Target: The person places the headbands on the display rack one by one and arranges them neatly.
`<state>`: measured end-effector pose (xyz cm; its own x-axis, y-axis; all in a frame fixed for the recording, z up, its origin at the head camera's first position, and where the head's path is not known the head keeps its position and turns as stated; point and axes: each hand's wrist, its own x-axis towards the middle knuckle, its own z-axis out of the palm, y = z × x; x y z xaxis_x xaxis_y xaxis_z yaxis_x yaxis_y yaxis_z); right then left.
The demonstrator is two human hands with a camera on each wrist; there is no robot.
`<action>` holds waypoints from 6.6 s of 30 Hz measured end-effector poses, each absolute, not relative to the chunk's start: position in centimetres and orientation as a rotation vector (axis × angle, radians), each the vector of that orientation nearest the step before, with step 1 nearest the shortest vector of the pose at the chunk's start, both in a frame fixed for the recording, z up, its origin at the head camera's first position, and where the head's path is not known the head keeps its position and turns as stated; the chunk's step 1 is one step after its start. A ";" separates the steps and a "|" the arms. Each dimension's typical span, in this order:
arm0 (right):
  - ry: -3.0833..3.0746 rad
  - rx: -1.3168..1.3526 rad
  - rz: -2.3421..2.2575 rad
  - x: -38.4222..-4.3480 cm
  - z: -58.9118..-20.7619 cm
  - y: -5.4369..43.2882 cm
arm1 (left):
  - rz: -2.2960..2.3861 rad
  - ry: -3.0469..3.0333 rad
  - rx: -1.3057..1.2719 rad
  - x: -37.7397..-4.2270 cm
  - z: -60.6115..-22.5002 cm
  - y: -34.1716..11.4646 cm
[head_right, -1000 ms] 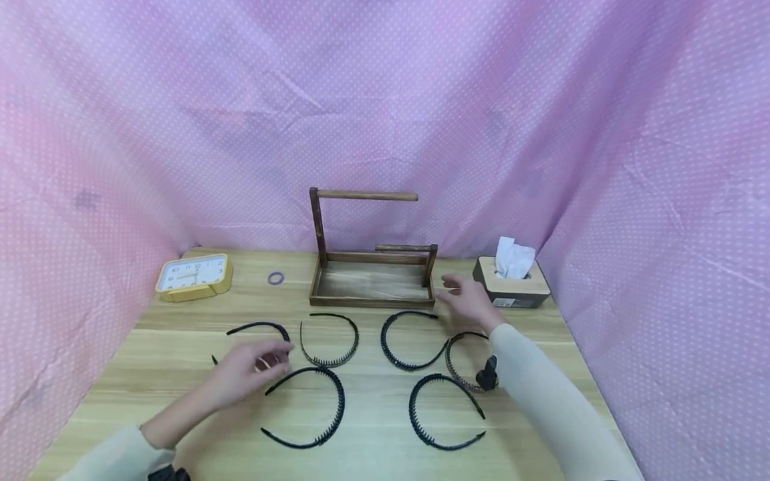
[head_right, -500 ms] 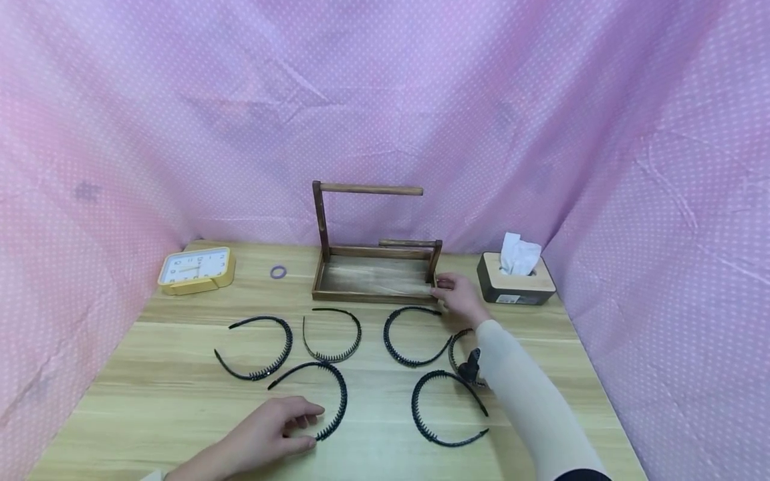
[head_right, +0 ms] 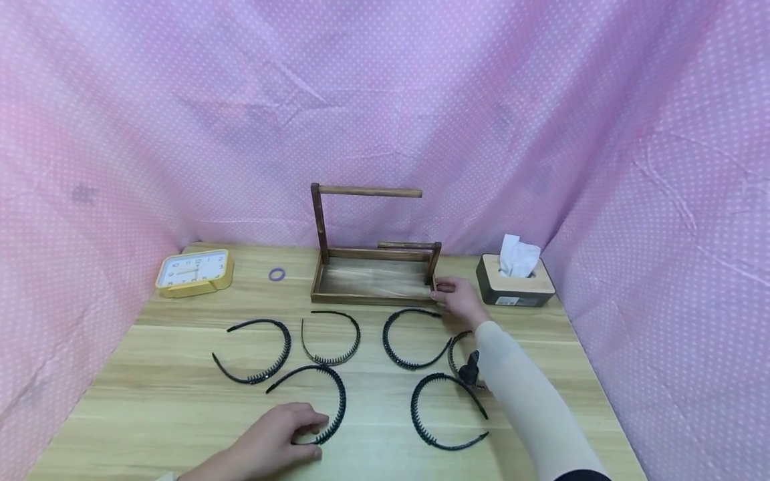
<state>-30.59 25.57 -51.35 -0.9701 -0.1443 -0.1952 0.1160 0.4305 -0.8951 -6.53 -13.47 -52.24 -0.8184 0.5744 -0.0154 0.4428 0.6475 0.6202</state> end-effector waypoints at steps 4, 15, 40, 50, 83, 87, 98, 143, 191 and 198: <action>2.443 -0.019 -1.562 -30.3 -51.1 25.5 | 0.898 2.684 0.811 -6.4 -52.4 -13.2; 2.449 -0.050 -1.566 -30.6 -51.3 25.5 | 0.831 2.686 0.763 -6.3 -52.6 -12.6; 2.449 -0.008 -1.555 -30.0 -51.5 25.7 | 0.884 2.829 0.928 -5.1 -51.1 -13.1; 2.443 -0.017 -1.550 -30.0 -51.5 26.3 | 1.082 2.789 0.936 -5.6 -45.7 -13.5; 2.518 -0.036 -1.500 -30.3 -51.1 25.4 | 1.923 2.538 0.447 -26.6 -42.9 -4.3; 2.523 -0.039 -1.501 -30.2 -51.0 25.3 | 1.886 2.543 0.467 -27.7 -43.1 -1.5; 2.503 -0.029 -1.524 -30.3 -51.3 25.3 | 1.806 2.527 0.392 -30.1 -43.9 3.5; 2.536 0.000 -1.485 -30.1 -51.3 25.2 | 2.004 2.190 0.191 -31.0 -46.0 7.1; 2.461 -0.078 -1.524 -30.8 -51.3 25.5 | 1.239 2.734 0.504 -17.1 -47.2 -22.3; 2.440 -0.101 -1.500 -31.1 -50.8 25.7 | 1.211 2.712 0.493 -15.4 -49.0 -24.9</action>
<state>-31.06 25.75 -50.77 -0.9599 -0.2011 -0.1955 0.0837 0.4597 -0.8841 -15.35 -24.92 -48.96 -0.9381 0.3461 0.0133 0.2409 0.6244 0.7431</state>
